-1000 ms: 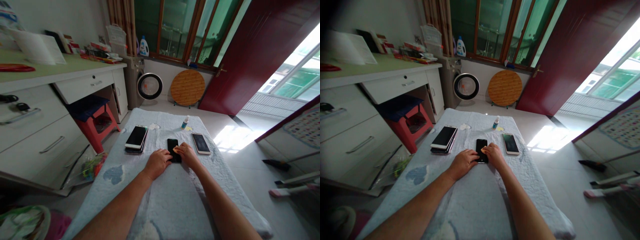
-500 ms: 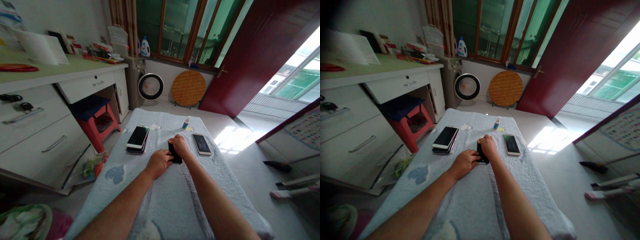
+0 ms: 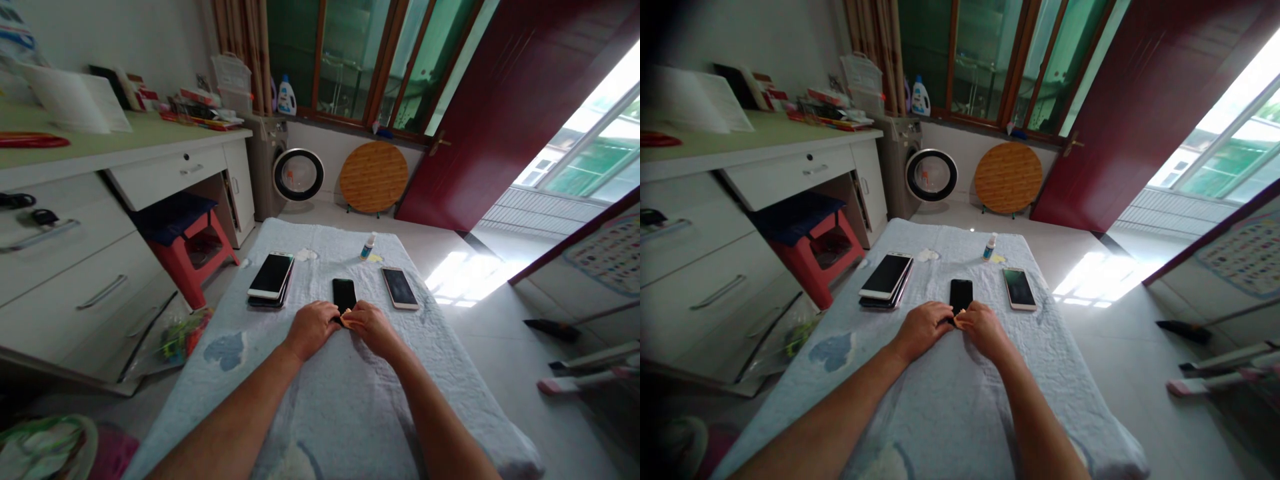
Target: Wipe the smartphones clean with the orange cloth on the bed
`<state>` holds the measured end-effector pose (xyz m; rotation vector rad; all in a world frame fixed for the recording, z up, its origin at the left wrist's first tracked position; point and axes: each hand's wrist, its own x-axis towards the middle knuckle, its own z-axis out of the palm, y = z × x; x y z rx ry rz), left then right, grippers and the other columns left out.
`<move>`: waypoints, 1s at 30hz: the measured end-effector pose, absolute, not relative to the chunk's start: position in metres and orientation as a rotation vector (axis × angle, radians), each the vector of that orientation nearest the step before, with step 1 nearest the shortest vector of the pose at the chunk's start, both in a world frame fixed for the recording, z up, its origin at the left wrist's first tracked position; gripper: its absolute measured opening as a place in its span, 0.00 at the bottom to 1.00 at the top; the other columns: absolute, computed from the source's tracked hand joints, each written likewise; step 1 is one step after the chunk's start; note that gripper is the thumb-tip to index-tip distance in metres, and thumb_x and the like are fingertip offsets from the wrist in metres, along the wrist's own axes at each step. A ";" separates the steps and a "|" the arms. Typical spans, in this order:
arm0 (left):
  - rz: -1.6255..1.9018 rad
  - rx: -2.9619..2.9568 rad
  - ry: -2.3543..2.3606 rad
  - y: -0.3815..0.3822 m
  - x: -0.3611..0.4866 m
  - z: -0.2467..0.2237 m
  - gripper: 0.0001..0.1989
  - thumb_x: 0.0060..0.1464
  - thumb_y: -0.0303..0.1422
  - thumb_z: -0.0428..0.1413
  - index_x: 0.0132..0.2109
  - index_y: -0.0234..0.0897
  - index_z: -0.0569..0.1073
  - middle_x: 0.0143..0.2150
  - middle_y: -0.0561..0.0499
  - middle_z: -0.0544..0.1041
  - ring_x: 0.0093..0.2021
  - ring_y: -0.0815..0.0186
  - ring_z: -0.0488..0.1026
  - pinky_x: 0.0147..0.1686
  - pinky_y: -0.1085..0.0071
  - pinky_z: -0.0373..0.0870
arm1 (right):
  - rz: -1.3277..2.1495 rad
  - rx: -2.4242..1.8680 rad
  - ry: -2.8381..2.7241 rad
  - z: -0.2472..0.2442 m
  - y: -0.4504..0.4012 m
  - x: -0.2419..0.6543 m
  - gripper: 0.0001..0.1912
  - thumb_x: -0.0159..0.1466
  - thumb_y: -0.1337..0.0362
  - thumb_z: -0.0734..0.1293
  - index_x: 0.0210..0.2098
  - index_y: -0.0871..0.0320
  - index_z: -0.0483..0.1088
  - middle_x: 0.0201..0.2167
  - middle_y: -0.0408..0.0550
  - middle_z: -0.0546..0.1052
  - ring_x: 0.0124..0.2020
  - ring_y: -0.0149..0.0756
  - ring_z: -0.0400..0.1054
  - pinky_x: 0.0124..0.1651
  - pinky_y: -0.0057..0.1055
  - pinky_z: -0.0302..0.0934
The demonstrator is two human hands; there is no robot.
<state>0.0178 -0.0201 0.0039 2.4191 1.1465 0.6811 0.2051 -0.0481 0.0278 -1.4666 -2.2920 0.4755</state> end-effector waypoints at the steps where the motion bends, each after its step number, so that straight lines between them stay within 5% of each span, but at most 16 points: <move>1: 0.684 2.428 1.141 -0.020 0.018 0.003 0.07 0.55 0.30 0.61 0.43 0.40 0.77 0.48 0.50 0.79 0.50 0.61 0.74 0.52 0.65 0.68 | 0.480 -1.468 -2.282 0.027 -0.049 0.206 0.12 0.67 0.67 0.62 0.37 0.55 0.79 0.32 0.46 0.72 0.34 0.31 0.65 0.37 0.26 0.54; 30: 0.563 2.530 1.107 -0.018 0.018 0.006 0.13 0.56 0.33 0.61 0.49 0.41 0.77 0.46 0.49 0.77 0.48 0.59 0.72 0.50 0.63 0.67 | 0.052 -1.923 -2.159 0.016 0.015 0.191 0.14 0.69 0.62 0.59 0.43 0.50 0.77 0.41 0.50 0.71 0.42 0.39 0.59 0.44 0.32 0.51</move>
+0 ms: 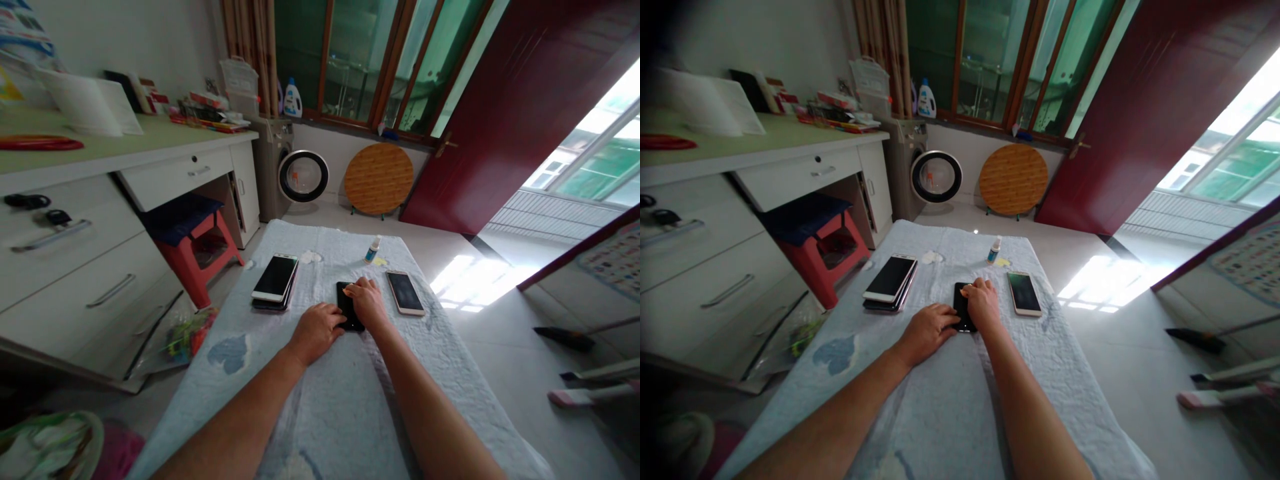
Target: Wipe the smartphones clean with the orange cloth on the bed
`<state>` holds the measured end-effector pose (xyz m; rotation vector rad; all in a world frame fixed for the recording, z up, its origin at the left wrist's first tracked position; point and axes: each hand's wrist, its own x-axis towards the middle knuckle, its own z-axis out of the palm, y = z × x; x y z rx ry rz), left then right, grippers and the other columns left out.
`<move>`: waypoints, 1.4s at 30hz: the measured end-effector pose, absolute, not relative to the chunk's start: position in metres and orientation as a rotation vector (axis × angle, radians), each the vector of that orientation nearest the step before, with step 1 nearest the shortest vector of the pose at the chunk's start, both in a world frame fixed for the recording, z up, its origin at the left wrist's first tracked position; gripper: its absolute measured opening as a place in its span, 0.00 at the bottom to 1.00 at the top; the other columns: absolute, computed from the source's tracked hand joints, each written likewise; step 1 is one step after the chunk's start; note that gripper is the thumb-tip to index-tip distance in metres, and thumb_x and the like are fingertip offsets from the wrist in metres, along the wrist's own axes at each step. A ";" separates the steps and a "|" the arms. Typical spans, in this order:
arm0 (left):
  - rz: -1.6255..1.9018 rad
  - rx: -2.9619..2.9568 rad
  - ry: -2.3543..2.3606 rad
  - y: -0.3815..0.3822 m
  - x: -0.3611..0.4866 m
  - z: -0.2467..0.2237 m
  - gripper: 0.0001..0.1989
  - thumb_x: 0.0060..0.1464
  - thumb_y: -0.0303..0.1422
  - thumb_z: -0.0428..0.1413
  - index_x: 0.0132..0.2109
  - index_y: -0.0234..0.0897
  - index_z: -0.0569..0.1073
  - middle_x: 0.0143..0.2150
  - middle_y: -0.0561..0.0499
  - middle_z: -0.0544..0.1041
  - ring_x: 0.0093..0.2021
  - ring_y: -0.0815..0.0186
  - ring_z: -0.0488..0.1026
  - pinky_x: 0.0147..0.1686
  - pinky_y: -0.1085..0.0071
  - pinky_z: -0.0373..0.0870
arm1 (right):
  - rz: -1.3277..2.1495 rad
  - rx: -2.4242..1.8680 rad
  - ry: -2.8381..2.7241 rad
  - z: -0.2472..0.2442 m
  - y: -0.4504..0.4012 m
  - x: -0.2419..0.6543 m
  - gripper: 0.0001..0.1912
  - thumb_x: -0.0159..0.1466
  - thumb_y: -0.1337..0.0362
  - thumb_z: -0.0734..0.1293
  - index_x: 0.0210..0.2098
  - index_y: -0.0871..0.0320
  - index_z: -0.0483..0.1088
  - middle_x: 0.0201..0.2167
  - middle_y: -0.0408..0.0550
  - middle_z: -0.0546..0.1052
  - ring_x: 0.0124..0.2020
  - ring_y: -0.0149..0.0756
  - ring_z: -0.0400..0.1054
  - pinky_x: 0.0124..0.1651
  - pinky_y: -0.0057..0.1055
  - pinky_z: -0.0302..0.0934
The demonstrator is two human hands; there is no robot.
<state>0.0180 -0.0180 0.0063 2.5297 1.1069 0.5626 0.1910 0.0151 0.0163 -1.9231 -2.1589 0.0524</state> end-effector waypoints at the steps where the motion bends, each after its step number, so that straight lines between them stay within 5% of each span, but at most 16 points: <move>1: 0.558 2.533 1.108 -0.018 0.018 0.007 0.13 0.56 0.33 0.61 0.49 0.41 0.77 0.46 0.49 0.77 0.47 0.59 0.72 0.50 0.63 0.67 | 0.049 -1.922 -2.163 0.016 0.016 0.191 0.14 0.69 0.62 0.59 0.44 0.51 0.77 0.41 0.50 0.71 0.43 0.39 0.59 0.44 0.32 0.51; 24: 0.595 2.506 1.120 -0.020 0.019 0.006 0.13 0.55 0.31 0.61 0.48 0.40 0.78 0.47 0.48 0.78 0.48 0.58 0.73 0.50 0.61 0.68 | -0.059 -1.984 -2.162 0.018 0.031 0.199 0.15 0.68 0.63 0.60 0.43 0.50 0.79 0.40 0.55 0.72 0.43 0.42 0.60 0.43 0.35 0.51; 32: 0.628 2.491 1.094 -0.021 0.018 0.003 0.12 0.56 0.29 0.60 0.48 0.40 0.77 0.49 0.47 0.77 0.50 0.59 0.72 0.53 0.62 0.68 | 0.218 -1.871 -1.860 0.024 0.020 0.215 0.17 0.64 0.67 0.58 0.43 0.59 0.78 0.37 0.51 0.76 0.39 0.35 0.67 0.44 0.28 0.57; 42: 0.728 2.477 1.288 -0.026 0.017 -0.003 0.25 0.52 0.37 0.61 0.57 0.36 0.70 0.58 0.42 0.72 0.59 0.52 0.65 0.61 0.53 0.58 | 0.503 -1.856 -1.727 0.021 -0.027 0.203 0.16 0.63 0.60 0.58 0.33 0.59 0.76 0.26 0.47 0.77 0.28 0.33 0.67 0.30 0.26 0.52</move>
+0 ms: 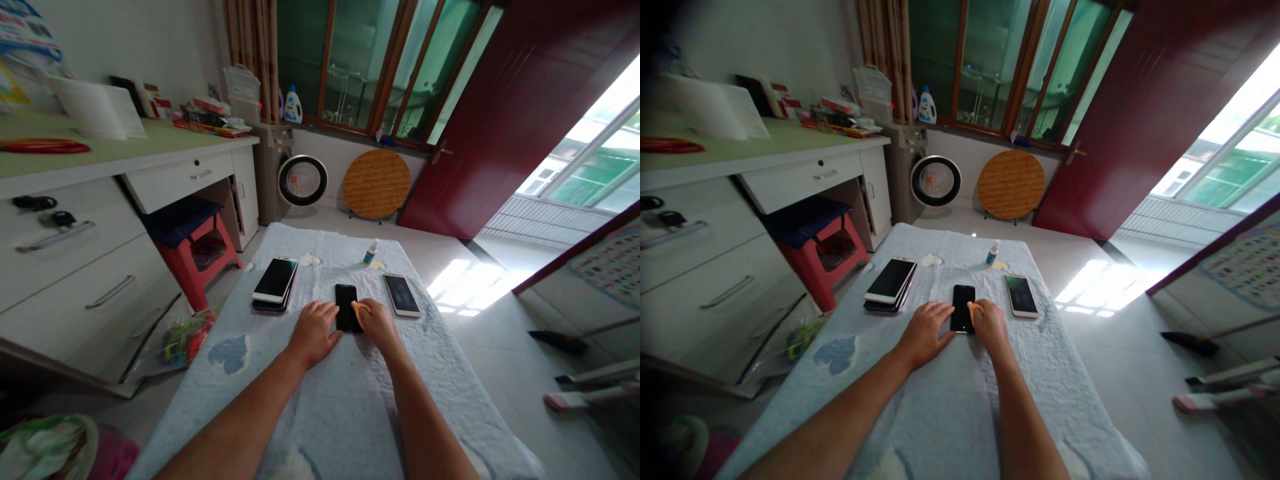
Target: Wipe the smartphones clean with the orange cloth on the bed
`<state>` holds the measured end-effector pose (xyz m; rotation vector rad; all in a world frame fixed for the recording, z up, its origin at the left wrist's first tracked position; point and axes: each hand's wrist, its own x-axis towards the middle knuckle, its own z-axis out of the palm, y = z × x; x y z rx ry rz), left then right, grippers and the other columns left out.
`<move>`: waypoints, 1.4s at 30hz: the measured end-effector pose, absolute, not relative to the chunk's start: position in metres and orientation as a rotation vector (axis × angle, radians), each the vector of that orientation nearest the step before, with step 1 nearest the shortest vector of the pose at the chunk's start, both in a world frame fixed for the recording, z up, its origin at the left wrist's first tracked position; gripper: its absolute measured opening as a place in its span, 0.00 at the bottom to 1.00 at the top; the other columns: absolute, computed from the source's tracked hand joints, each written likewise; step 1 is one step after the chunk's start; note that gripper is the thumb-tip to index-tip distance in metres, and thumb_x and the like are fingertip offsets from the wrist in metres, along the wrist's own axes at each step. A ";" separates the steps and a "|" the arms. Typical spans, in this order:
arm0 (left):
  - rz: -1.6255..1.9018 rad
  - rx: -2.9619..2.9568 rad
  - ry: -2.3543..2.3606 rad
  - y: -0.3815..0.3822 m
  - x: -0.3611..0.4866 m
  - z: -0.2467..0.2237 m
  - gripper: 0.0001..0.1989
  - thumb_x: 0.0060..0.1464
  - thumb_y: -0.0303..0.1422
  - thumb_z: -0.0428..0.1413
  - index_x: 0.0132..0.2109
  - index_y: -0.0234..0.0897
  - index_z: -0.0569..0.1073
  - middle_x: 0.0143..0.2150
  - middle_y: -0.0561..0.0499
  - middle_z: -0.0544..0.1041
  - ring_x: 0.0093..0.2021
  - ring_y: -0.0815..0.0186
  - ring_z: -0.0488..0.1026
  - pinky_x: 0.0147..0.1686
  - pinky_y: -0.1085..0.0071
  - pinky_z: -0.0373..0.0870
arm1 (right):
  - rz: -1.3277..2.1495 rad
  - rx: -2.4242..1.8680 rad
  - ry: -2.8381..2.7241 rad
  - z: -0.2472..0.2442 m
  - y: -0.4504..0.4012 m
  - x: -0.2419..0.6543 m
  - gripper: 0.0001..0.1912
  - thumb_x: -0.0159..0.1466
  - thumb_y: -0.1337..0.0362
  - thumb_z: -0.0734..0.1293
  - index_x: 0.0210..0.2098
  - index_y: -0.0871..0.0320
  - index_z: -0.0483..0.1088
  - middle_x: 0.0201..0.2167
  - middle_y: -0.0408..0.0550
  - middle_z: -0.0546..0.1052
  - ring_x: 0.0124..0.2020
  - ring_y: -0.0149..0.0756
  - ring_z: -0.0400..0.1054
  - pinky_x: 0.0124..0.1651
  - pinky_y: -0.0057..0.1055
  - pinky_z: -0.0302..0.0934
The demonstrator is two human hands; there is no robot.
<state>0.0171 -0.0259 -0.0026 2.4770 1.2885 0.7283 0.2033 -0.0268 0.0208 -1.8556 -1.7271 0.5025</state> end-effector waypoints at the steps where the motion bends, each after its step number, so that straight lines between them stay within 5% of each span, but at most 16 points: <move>1: 0.716 2.478 1.282 -0.026 0.017 -0.003 0.26 0.52 0.38 0.61 0.57 0.35 0.70 0.58 0.41 0.72 0.59 0.52 0.65 0.61 0.53 0.59 | 0.500 -1.851 -1.709 0.020 -0.028 0.201 0.16 0.63 0.60 0.58 0.33 0.59 0.76 0.27 0.47 0.77 0.28 0.33 0.67 0.30 0.26 0.52; 15: 0.729 2.422 1.208 -0.024 0.020 0.001 0.31 0.50 0.40 0.63 0.60 0.37 0.67 0.56 0.44 0.74 0.55 0.54 0.68 0.57 0.57 0.62 | 0.916 -1.499 -1.115 0.011 -0.031 0.200 0.17 0.54 0.56 0.63 0.37 0.60 0.75 0.24 0.42 0.72 0.25 0.32 0.63 0.28 0.26 0.56; 27: 0.835 2.334 1.315 -0.025 0.018 0.008 0.27 0.51 0.50 0.59 0.52 0.38 0.72 0.41 0.47 0.77 0.44 0.55 0.73 0.46 0.61 0.68 | 1.074 -1.259 -1.182 0.024 -0.040 0.183 0.19 0.56 0.56 0.66 0.43 0.59 0.75 0.32 0.45 0.76 0.31 0.32 0.66 0.34 0.27 0.59; 35: 1.141 2.114 1.245 -0.030 0.020 0.008 0.33 0.51 0.33 0.61 0.62 0.38 0.59 0.49 0.46 0.71 0.44 0.62 0.72 0.43 0.66 0.72 | 1.114 -1.259 -1.177 0.023 -0.039 0.185 0.18 0.55 0.55 0.67 0.41 0.59 0.76 0.29 0.45 0.76 0.28 0.32 0.65 0.32 0.27 0.58; 42: 1.137 1.942 1.307 -0.029 0.021 0.009 0.25 0.50 0.27 0.58 0.56 0.33 0.67 0.44 0.46 0.74 0.35 0.65 0.72 0.41 0.66 0.72 | 0.884 -1.354 -1.165 0.011 -0.032 0.195 0.17 0.56 0.54 0.67 0.38 0.59 0.75 0.24 0.42 0.72 0.26 0.31 0.62 0.29 0.27 0.56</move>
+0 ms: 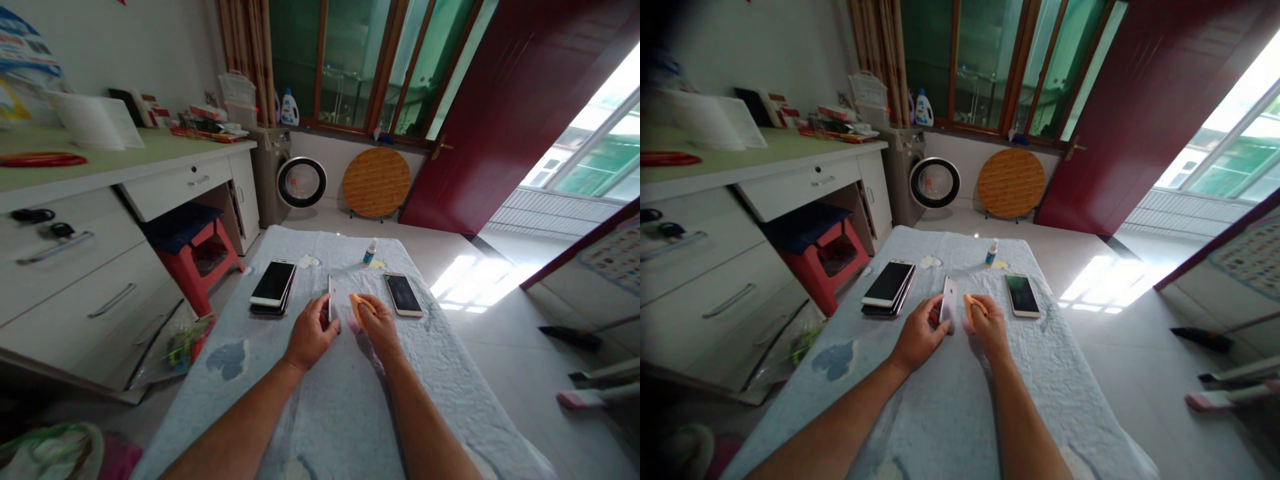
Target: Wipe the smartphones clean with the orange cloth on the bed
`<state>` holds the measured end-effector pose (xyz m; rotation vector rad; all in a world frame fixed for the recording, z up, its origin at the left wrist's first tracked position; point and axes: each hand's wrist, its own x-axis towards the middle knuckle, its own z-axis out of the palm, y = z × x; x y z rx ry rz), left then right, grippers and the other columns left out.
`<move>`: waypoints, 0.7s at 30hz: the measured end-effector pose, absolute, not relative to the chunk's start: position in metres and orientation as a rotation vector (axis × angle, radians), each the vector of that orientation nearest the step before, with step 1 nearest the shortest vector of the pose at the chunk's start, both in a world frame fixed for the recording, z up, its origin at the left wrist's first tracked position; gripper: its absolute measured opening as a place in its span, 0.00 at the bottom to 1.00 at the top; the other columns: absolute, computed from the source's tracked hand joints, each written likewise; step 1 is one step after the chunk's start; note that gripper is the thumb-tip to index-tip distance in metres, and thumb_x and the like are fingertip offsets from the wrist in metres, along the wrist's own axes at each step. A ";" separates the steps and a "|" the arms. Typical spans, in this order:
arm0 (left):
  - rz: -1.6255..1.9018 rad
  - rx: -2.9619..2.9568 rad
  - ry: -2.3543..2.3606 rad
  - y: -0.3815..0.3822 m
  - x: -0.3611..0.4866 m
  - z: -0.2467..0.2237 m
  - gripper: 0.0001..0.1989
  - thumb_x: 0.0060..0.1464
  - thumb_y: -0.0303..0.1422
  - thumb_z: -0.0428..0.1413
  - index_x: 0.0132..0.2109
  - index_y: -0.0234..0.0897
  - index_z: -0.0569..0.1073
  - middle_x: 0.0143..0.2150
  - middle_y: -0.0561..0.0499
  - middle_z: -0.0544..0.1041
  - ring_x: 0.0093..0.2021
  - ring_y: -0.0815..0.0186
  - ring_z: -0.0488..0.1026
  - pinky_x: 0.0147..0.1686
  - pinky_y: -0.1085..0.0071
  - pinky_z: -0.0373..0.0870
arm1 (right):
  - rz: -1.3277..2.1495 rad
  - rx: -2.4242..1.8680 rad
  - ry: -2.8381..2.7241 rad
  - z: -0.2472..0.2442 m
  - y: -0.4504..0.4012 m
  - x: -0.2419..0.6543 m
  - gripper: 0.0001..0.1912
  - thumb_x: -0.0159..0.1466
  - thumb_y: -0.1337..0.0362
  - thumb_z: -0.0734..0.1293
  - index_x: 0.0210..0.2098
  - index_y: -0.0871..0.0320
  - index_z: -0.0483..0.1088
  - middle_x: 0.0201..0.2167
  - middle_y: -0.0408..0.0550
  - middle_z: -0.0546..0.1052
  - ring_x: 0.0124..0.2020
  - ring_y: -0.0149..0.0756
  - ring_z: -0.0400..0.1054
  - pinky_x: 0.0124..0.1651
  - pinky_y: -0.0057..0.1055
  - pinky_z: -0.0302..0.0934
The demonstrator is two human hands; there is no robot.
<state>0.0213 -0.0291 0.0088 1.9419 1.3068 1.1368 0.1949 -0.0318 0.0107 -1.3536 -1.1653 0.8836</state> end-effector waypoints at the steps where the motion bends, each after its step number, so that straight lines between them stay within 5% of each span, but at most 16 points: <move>1: 1.124 1.900 1.307 -0.029 0.022 0.008 0.25 0.50 0.27 0.58 0.56 0.34 0.68 0.45 0.46 0.74 0.34 0.66 0.72 0.40 0.67 0.72 | 0.839 -1.364 -1.176 0.009 -0.031 0.196 0.16 0.56 0.54 0.66 0.37 0.59 0.75 0.25 0.43 0.72 0.26 0.31 0.63 0.30 0.27 0.57; 7: 0.994 1.851 1.301 -0.031 0.025 0.006 0.28 0.49 0.30 0.61 0.57 0.35 0.68 0.46 0.46 0.77 0.32 0.68 0.72 0.38 0.69 0.72 | 0.650 -1.414 -1.227 0.000 -0.027 0.200 0.16 0.59 0.56 0.64 0.37 0.60 0.75 0.29 0.45 0.75 0.32 0.35 0.66 0.35 0.28 0.59; 21: 0.693 2.149 1.234 -0.031 0.020 0.008 0.26 0.52 0.34 0.61 0.58 0.39 0.68 0.50 0.46 0.73 0.52 0.58 0.71 0.52 0.64 0.66 | 0.317 -1.465 -1.512 -0.004 -0.030 0.199 0.12 0.62 0.63 0.62 0.41 0.56 0.75 0.37 0.48 0.71 0.39 0.36 0.67 0.45 0.32 0.61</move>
